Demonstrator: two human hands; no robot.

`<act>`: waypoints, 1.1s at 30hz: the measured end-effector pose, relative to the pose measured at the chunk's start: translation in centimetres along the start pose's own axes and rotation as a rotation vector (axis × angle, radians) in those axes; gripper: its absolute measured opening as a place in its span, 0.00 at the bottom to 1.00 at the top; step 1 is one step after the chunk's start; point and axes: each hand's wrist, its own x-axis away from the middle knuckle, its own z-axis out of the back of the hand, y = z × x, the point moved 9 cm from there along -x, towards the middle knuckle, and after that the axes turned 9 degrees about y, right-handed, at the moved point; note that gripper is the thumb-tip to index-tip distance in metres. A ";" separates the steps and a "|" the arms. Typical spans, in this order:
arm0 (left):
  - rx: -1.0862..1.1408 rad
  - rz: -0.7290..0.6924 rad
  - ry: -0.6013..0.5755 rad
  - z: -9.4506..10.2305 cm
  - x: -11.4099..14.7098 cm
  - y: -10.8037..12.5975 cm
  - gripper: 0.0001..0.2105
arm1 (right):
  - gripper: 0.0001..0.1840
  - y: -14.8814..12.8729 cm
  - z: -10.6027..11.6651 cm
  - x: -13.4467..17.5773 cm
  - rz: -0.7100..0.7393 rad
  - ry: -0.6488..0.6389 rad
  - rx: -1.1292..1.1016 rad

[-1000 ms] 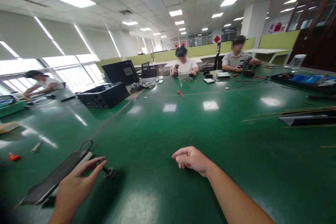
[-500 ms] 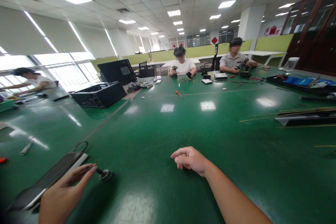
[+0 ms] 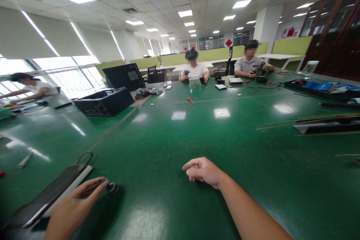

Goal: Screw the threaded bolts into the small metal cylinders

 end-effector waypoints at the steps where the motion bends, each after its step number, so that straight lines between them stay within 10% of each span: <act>1: -0.019 0.006 -0.049 -0.6 0.0 -0.4 0.22 | 0.19 0.0 0.0 0.0 0.001 -0.001 0.002; 5: -0.024 -0.022 -0.201 -2.6 0.5 -1.8 0.23 | 0.19 -0.2 0.0 0.0 0.003 -0.003 0.008; 13: 0.033 -0.098 -0.146 -4.2 1.5 -1.4 0.26 | 0.22 -0.1 0.1 0.0 0.023 0.033 0.019; 25: 0.522 -0.549 -0.432 -12.9 4.3 21.2 0.11 | 0.28 -1.9 5.3 -0.3 0.316 0.412 0.282; 33: 0.575 -0.738 -0.538 -17.2 5.9 24.3 0.14 | 0.32 -1.3 5.2 -0.9 0.311 0.436 0.531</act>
